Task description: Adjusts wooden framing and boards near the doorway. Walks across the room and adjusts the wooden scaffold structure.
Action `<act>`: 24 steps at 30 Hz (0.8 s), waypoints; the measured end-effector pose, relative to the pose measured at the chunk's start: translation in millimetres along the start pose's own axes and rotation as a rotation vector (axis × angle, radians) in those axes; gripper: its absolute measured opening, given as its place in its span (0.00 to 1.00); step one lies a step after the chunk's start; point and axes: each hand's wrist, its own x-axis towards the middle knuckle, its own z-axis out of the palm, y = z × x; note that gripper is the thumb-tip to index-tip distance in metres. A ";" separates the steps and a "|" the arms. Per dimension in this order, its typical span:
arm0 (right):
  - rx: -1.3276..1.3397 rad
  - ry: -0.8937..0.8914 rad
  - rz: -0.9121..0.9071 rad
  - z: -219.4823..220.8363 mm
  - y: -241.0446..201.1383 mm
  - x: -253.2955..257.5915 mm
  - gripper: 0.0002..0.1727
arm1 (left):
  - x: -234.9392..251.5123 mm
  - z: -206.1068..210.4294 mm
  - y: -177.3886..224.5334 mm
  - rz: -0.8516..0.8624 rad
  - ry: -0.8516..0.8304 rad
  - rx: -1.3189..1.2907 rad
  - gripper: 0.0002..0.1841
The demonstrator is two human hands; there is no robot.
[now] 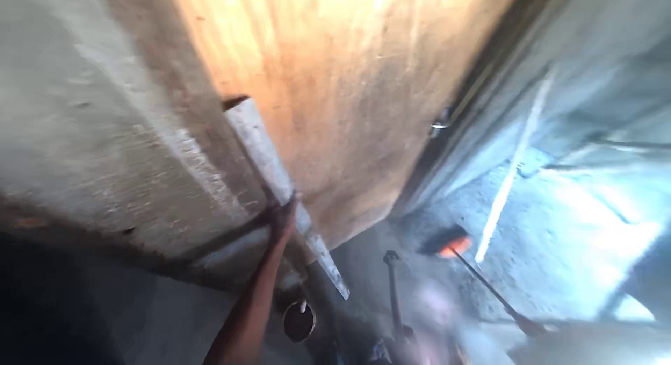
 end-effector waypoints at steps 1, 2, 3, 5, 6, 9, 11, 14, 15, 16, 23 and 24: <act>0.012 0.020 0.002 0.3 0.4 -1.9 0.25 | -3.4 1.1 0.8 0.017 -0.017 0.000 0.23; 0.026 0.029 0.014 0.5 0.3 -2.2 0.25 | -8.3 1.4 3.1 0.036 -0.064 -0.017 0.22; 0.034 0.025 0.029 -0.3 -1.2 -1.7 0.24 | -13.3 2.3 5.8 0.043 -0.121 -0.030 0.20; 0.038 0.027 0.030 -0.8 -4.3 0.7 0.24 | -23.0 5.5 11.0 0.064 -0.192 -0.090 0.19; 0.031 0.033 0.028 -0.3 -6.1 1.1 0.24 | -28.0 6.4 13.3 0.072 -0.197 -0.136 0.19; 0.012 0.049 0.014 -0.3 -8.0 5.0 0.24 | -41.0 7.5 17.9 0.091 -0.184 -0.246 0.22; 0.006 0.043 0.010 -0.2 -6.9 8.0 0.25 | -45.5 7.2 14.8 0.083 -0.187 -0.289 0.24; 0.028 0.030 0.018 -0.8 -3.4 13.6 0.26 | -51.8 11.6 21.6 0.071 -0.183 -0.294 0.22; 0.031 0.030 0.015 -0.7 -3.6 14.3 0.26 | -54.8 13.9 26.1 0.074 -0.185 -0.300 0.21; 0.031 0.035 0.011 -0.7 -5.7 13.5 0.26 | -58.9 15.7 29.6 0.068 -0.201 -0.311 0.22; -0.086 0.155 -0.118 -17.8 -51.4 0.2 0.20 | -94.0 30.5 28.2 0.026 -0.277 -0.247 0.28; -0.079 0.152 -0.135 -19.3 -46.0 7.7 0.19 | -96.2 31.4 31.4 0.017 -0.281 -0.229 0.27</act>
